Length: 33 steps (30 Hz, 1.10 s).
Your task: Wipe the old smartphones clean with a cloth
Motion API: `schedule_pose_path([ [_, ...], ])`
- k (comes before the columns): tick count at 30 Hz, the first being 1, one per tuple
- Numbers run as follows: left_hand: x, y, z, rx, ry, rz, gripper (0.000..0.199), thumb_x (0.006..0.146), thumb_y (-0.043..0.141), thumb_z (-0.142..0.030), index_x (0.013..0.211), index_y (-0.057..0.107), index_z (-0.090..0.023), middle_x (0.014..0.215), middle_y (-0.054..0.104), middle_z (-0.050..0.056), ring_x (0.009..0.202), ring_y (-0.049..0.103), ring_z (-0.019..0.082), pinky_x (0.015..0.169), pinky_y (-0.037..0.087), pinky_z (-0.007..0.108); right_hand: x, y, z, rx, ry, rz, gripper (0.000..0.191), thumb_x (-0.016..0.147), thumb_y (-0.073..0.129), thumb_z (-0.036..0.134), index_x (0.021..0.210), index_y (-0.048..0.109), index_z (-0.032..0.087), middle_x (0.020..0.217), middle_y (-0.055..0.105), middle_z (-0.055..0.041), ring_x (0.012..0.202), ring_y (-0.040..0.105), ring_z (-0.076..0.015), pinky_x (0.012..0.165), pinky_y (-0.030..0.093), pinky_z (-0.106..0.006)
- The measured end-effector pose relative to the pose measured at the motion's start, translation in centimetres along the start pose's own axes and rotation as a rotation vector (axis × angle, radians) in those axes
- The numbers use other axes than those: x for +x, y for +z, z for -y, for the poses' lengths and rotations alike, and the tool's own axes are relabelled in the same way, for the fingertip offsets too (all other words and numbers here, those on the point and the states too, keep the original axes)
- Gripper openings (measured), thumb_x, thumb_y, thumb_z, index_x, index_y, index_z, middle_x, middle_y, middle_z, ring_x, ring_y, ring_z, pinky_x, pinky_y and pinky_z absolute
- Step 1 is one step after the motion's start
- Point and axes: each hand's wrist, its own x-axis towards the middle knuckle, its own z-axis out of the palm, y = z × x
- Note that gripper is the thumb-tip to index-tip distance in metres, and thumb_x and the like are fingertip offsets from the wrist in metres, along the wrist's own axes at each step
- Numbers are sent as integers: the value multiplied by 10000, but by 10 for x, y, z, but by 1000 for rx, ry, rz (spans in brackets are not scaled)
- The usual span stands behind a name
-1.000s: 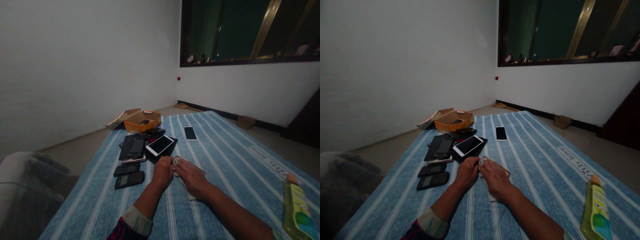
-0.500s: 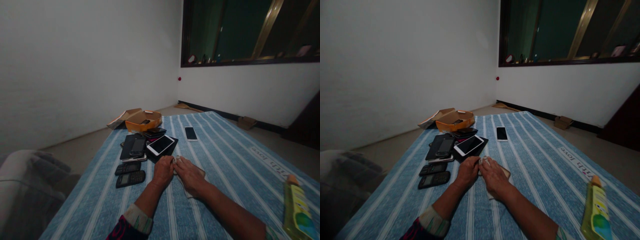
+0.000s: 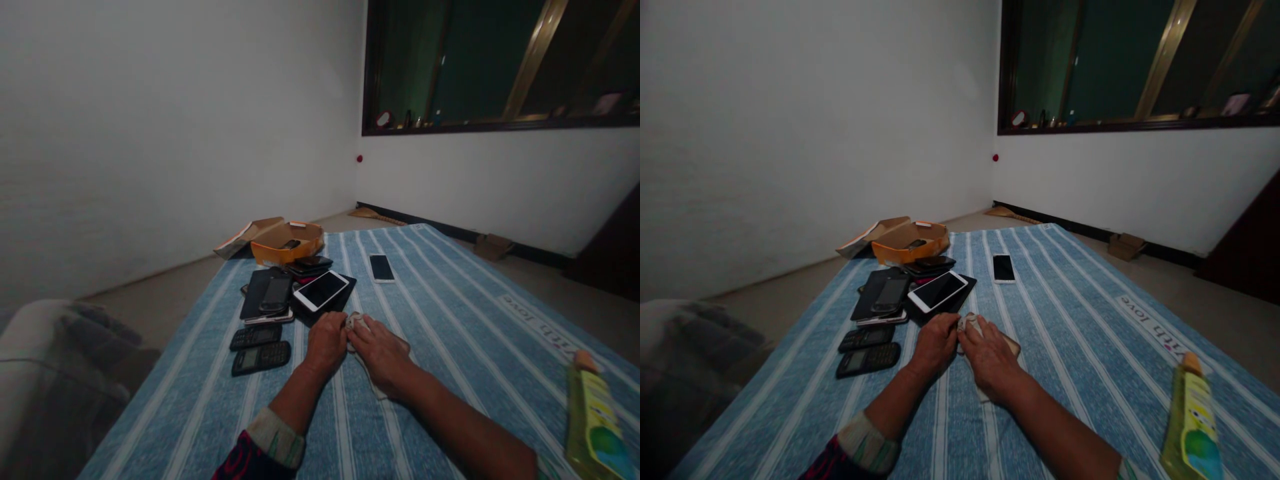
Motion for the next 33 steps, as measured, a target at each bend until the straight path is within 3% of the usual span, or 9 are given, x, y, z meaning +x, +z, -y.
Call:
schedule_pose_path([
  [8,1,4,1,-1,-9,16,263,839,515,-54,1014,682,-157,999,705,91,974,631,236,897,487,342,-34,-3,-17,24,-99,-29,461,978,459,202,1438,446,211,1480,465,-118,1408,340,-336,1104,380,-517],
  [12,1,1,-1,11,-15,32,258,848,510,-57,1012,682,-159,996,701,90,977,628,236,893,480,337,-37,-4,-20,31,-132,-153,409,974,462,187,1381,505,189,1411,532,-140,1362,422,-298,1087,406,-490],
  [15,0,-1,-2,20,-22,38,244,855,514,-65,1006,681,-160,990,696,89,982,626,231,886,475,324,-33,-6,-20,4,-187,-258,326,970,455,160,1270,582,149,1297,610,-157,1240,544,-262,1038,453,-419],
  [18,0,-1,-2,29,-23,43,236,852,523,-71,1004,678,-164,984,692,85,978,623,228,873,472,315,-24,-12,-22,-65,-182,-264,218,965,481,162,1110,644,162,1119,674,-111,1006,635,-205,862,514,-302],
  [21,1,-1,-2,38,-22,47,229,853,519,-76,989,678,-169,973,688,82,961,621,227,865,469,316,-8,-13,-23,-140,-118,-263,144,945,528,154,995,660,177,922,666,-55,781,602,-170,684,475,-255],
  [23,1,-1,-2,42,-21,47,232,858,511,-76,989,676,-174,977,686,77,964,618,223,871,466,314,3,-11,-22,-171,-82,-273,115,931,550,144,923,661,175,848,637,-44,729,561,-170,649,440,-258],
  [28,1,0,-2,46,-22,55,235,860,515,-87,1006,671,-184,987,681,66,979,615,216,881,462,307,6,1,-16,-199,-53,-268,79,897,591,120,881,658,158,844,626,-60,753,545,-195,693,451,-292],
  [33,2,-1,-3,43,-27,63,231,864,506,-90,992,671,-187,986,677,68,975,614,217,876,462,309,-16,10,-14,-157,-73,-277,252,930,513,102,1157,619,122,1144,635,-130,1098,558,-254,962,467,-363],
])
